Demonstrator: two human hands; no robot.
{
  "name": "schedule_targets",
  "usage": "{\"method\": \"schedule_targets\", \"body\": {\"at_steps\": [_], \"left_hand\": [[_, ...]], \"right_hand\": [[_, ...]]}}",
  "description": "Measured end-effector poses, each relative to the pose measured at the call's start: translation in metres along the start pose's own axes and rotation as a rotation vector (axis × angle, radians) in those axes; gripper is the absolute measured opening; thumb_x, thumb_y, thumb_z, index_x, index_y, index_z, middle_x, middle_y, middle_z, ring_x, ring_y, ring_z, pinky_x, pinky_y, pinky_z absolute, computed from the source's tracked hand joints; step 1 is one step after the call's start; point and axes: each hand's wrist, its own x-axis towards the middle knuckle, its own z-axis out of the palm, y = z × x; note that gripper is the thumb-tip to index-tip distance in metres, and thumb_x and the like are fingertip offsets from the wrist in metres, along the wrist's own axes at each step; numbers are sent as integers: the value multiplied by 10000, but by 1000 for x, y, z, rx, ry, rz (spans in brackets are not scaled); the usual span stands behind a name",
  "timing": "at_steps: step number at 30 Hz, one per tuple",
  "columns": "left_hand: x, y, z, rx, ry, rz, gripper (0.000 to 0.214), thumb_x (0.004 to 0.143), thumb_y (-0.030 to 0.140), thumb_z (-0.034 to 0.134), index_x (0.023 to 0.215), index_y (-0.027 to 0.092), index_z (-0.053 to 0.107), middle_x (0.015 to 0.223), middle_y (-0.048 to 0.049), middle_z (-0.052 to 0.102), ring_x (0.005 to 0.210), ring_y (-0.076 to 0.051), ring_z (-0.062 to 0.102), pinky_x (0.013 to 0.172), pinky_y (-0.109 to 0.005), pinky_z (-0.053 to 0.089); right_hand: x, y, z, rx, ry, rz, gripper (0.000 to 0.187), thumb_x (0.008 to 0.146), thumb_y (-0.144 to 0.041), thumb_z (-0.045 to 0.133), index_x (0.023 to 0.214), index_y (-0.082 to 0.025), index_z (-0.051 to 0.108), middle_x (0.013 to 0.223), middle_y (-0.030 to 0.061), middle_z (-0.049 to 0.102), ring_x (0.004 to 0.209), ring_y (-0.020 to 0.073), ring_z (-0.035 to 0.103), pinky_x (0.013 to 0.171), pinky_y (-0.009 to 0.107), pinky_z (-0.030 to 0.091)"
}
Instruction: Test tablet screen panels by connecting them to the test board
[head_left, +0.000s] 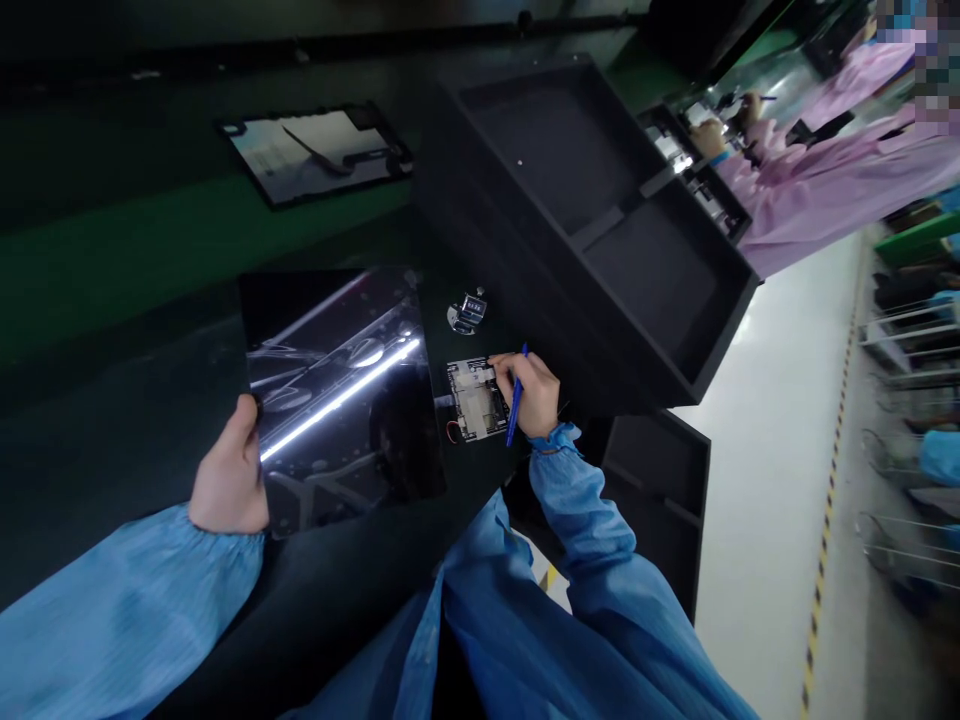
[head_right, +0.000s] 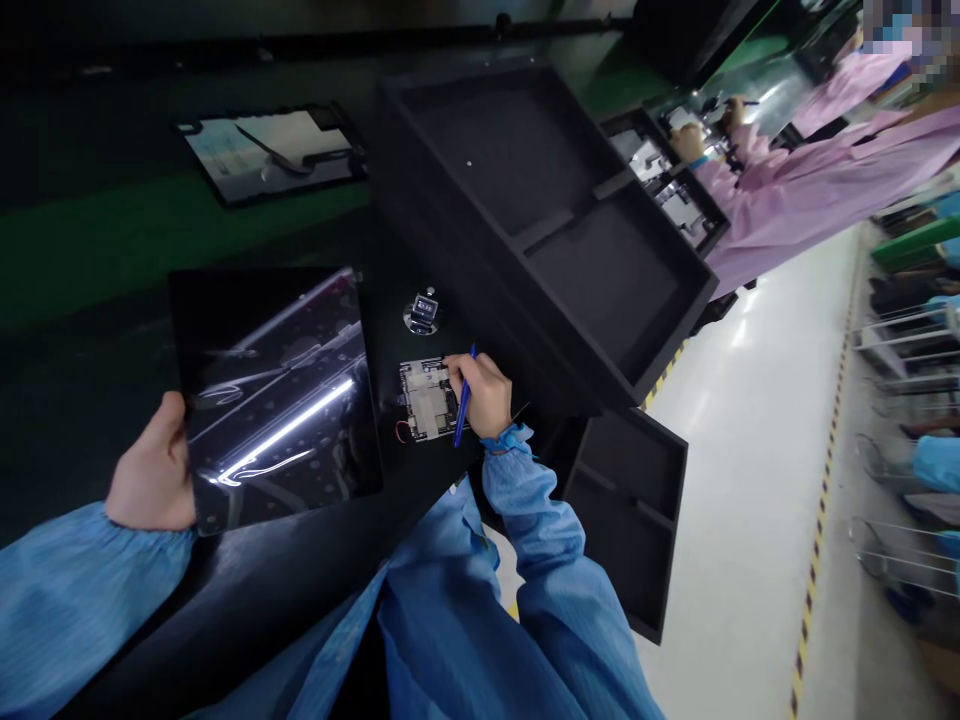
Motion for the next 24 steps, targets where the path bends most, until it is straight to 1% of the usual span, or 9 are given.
{"method": "schedule_targets", "body": {"at_steps": [3,5,7,10,12,14,17,22,24], "left_hand": [[-2,-2,-1,-56,-9,-25,521,978,509,435,1395,219,553,878,-11,775,1048,-284,711,897,-405,617],[-4,-2,2,-86,-9,-35,496,984,487,412,1371,223,573,900,-15,776,1072,-293,702,909,-432,609],[-6,-1,5,-129,-13,-59,490,983,487,389,1353,232,585,968,-26,776,1106,-312,688,925,-463,596],[-8,1,9,-197,-19,-88,483,965,518,413,1315,246,606,1037,-30,771,1144,-332,667,946,-485,581],[-8,1,9,-229,-25,-92,466,957,522,443,1284,243,622,1043,-26,770,1152,-335,661,959,-490,573],[-7,0,8,-248,-30,-91,431,955,502,474,1257,240,635,1036,-22,771,1149,-330,662,974,-485,566],[-5,-2,6,-249,-7,-65,396,965,476,468,1217,234,654,1013,-32,772,1122,-319,676,976,-475,567],[-1,-6,3,-138,-23,0,439,959,494,429,1220,228,660,1010,-66,768,1085,-324,691,937,-490,580],[0,-7,2,-100,-30,29,455,957,492,420,1244,225,650,1004,-65,768,1073,-320,696,926,-491,582]], "right_hand": [[2,-12,-1,-27,148,47,194,972,-243,474,905,-255,656,971,31,754,821,199,668,775,351,570],[2,-30,0,35,214,99,187,978,-266,476,1007,-259,661,1035,42,742,865,205,682,823,373,579],[3,-53,1,195,124,108,276,975,-298,502,1233,-262,593,1232,65,685,1054,226,679,922,402,573],[3,-86,7,443,-142,32,739,931,-359,595,1552,-250,209,1584,99,384,1421,280,446,1139,473,451],[4,-100,12,536,-237,-10,896,921,-375,607,1587,-246,21,1655,92,233,1515,279,282,1228,495,331],[4,-107,17,570,-252,-14,856,958,-353,528,1587,-258,-45,1663,76,208,1534,260,229,1257,506,268],[3,-113,24,512,-194,26,758,995,-271,391,1583,-280,-87,1660,56,220,1540,251,211,1260,539,236],[2,-120,30,395,-129,76,956,923,-376,614,1586,-283,-69,1645,94,241,1531,300,229,1255,549,251],[2,-122,30,396,-129,59,963,929,-412,611,1584,-277,-83,1641,109,246,1524,300,249,1243,561,272]]}}
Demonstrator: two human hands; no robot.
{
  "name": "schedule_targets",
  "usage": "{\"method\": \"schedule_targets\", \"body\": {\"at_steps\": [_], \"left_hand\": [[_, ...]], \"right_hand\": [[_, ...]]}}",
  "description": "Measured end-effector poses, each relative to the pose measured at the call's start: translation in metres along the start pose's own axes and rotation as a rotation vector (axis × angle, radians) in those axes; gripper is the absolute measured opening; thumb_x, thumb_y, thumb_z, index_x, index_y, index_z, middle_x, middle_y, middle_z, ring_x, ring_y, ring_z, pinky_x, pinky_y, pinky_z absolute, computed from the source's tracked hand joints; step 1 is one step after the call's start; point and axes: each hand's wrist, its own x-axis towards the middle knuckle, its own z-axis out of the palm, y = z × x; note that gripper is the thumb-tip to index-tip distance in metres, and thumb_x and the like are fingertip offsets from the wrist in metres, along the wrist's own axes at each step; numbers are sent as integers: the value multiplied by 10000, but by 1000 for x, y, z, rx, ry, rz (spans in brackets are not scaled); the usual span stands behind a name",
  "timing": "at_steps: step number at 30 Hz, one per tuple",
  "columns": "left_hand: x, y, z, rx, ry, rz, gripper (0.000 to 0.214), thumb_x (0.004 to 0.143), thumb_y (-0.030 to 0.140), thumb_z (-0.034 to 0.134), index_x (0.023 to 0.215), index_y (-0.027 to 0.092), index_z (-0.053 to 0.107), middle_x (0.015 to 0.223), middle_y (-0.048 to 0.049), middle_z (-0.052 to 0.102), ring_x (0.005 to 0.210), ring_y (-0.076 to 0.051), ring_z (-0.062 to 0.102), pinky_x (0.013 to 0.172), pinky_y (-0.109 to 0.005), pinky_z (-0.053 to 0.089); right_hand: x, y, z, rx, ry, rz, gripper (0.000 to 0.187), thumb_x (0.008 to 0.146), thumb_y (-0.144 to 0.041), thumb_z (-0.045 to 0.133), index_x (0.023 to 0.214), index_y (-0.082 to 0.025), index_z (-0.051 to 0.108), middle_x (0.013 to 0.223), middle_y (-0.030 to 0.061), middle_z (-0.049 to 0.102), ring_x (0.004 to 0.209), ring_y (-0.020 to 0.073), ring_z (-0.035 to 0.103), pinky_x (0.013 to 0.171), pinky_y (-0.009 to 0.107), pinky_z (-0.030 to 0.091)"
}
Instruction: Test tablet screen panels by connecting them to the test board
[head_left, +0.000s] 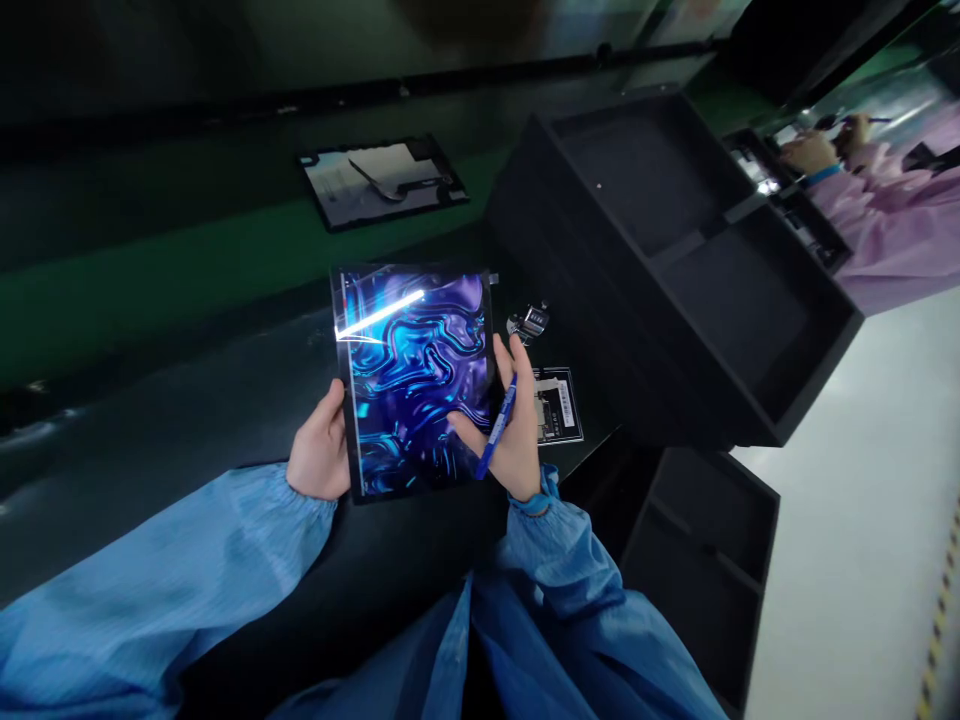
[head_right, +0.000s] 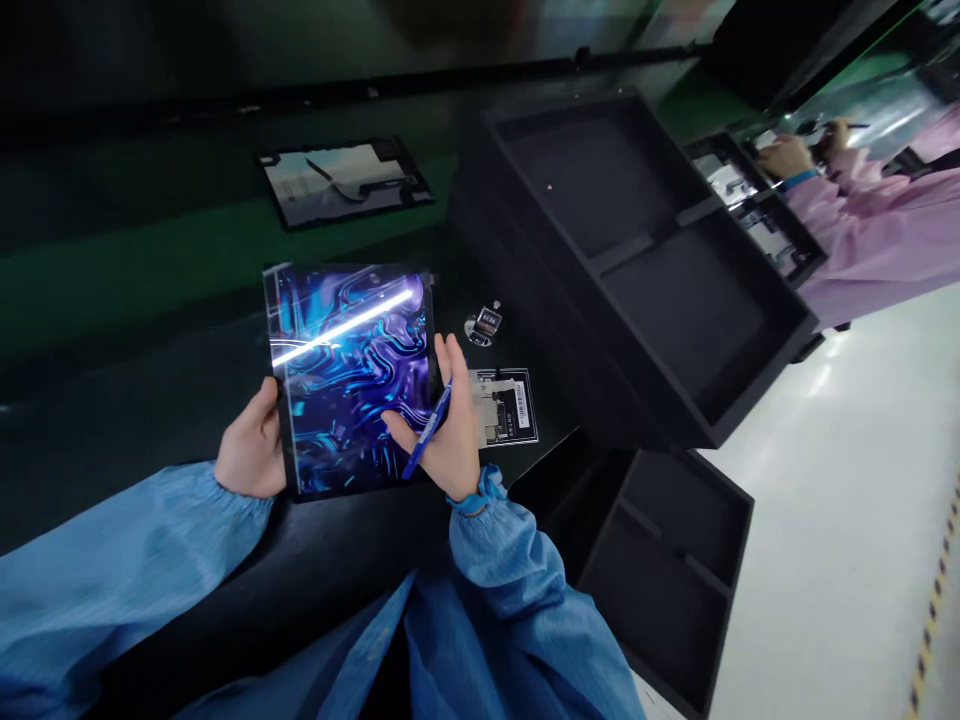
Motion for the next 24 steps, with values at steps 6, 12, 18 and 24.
{"method": "schedule_targets", "body": {"at_steps": [6,12,18,24], "left_hand": [[-1,0,1,-80,3,6,415,974,445,412,1209,206,657,901,-44,776,1062,-279,709,970,-416,568],[-2,-3,1,-65,-26,19,421,976,459,410,1149,186,680,997,-64,774,1127,-302,680,982,-441,558],[5,-9,-13,-9,-211,2,491,925,525,492,1271,212,646,1212,-76,722,1200,-345,634,1007,-498,538],[4,-14,-10,-70,-179,3,494,908,510,512,1175,139,700,1069,-107,764,1200,-359,629,1058,-492,499]], "right_hand": [[-5,1,1,20,43,-18,793,986,-382,512,1584,-251,7,1631,113,277,1507,272,298,1217,508,346],[28,0,-27,-1,213,-12,467,1012,-391,455,1450,-248,377,1372,117,599,1220,264,621,1006,420,531],[94,5,-64,-350,143,-74,302,977,-472,537,962,-197,661,695,1,655,647,170,649,657,275,479],[80,-19,-56,-673,167,-299,319,1003,-308,512,723,-181,598,570,-17,485,513,121,477,522,253,333]]}}
